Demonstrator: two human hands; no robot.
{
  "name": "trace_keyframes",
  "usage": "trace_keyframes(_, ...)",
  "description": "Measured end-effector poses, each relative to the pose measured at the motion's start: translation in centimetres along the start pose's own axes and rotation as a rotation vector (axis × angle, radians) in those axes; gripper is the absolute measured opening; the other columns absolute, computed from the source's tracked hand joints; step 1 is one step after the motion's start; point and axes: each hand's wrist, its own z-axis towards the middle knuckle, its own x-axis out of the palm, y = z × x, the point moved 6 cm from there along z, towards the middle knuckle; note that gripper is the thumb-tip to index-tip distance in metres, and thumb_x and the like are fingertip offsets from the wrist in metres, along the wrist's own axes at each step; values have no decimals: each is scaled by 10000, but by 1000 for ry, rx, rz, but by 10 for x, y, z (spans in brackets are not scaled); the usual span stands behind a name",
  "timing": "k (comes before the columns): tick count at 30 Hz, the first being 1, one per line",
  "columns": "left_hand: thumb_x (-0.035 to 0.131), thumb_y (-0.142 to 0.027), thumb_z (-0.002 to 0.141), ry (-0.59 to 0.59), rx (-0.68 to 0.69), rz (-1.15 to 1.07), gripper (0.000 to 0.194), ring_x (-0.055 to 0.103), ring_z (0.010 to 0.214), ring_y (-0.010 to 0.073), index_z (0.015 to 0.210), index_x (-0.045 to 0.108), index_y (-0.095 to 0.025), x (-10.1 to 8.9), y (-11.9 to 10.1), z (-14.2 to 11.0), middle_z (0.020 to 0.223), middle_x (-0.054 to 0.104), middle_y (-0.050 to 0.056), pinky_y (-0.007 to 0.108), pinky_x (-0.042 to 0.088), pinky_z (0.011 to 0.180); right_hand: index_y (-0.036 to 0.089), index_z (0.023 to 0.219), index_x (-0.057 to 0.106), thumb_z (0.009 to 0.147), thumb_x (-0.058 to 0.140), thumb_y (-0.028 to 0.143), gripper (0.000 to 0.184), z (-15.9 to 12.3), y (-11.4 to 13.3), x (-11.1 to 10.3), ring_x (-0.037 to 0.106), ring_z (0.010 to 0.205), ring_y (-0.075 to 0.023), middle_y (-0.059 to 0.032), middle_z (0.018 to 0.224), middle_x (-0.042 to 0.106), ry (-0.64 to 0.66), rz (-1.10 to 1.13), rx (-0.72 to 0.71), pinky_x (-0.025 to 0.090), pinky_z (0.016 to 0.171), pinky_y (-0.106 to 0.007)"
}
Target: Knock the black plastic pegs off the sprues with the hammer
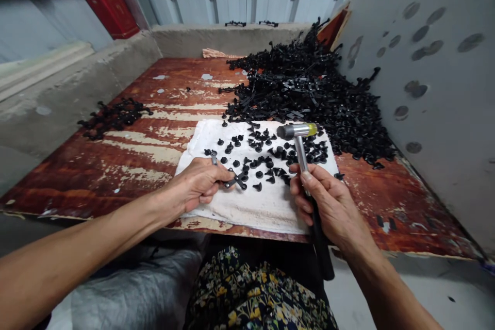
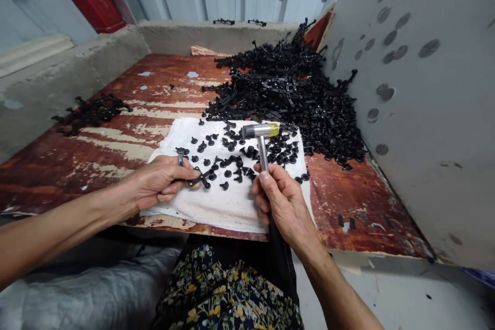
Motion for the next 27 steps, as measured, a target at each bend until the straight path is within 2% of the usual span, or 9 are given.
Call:
trace_keyframes(3,631,-31,736,0,15,35,239,230,264,1,537,532,-120,1,-2,0,483,606,49,146,116,287,230,1044,630,872,609,492,314,-4,5,2,387,441,-66,25,703,558,38,-179,-17,333,337,-171)
trace_keyframes(5,638,-34,724,-2,19,50,236,229,264,2,529,534,-120,0,-2,1,498,617,61,151,117,289,253,1179,634,916,555,433,328,-9,12,4,435,472,-93,9,705,580,56,-379,-96,413,397,-204)
trace_keyframes(8,668,-48,690,13,25,59,211,227,269,8,527,555,-122,-2,-3,4,499,618,68,164,125,289,291,1341,591,928,521,284,419,-20,28,11,560,623,-158,-26,768,631,101,-668,-334,563,653,-330)
trace_keyframes(10,683,-64,672,31,25,82,209,218,269,15,509,568,-123,-3,-3,7,430,556,39,172,119,291,325,1416,529,928,478,196,507,-27,34,18,611,734,-190,-51,873,665,165,-789,-472,567,782,-397)
trace_keyframes(13,678,-65,659,36,28,121,204,223,276,17,492,576,-123,-3,-4,9,443,574,49,178,123,295,347,1498,405,917,432,123,624,-33,35,23,605,693,-188,-78,937,665,222,-935,-562,578,695,-362)
trace_keyframes(17,640,-56,684,49,33,158,191,214,285,6,506,595,-109,-2,-6,9,500,619,63,173,134,295,299,1494,424,893,420,94,635,-36,33,26,490,509,-140,-59,809,611,250,-1132,-626,517,486,-276)
trace_keyframes(21,629,-81,723,74,-17,164,237,190,282,20,497,569,-121,-1,-4,7,344,440,-19,171,119,294,295,1556,255,929,378,63,680,-41,40,26,558,652,-147,-57,900,619,187,-1085,-742,551,602,-267)
trace_keyframes(23,619,-95,746,83,-27,166,262,163,278,23,494,559,-128,0,-3,7,297,319,-63,171,102,299,280,1558,244,920,370,52,689,-42,38,28,547,628,-139,-51,886,604,206,-1125,-760,544,578,-259)
trace_keyframes(27,640,-122,732,90,-6,169,207,200,293,19,534,579,-123,-1,1,11,373,437,-26,178,109,311,271,1536,298,909,366,39,671,-41,27,29,537,585,-125,-43,859,586,278,-1179,-681,537,545,-245)
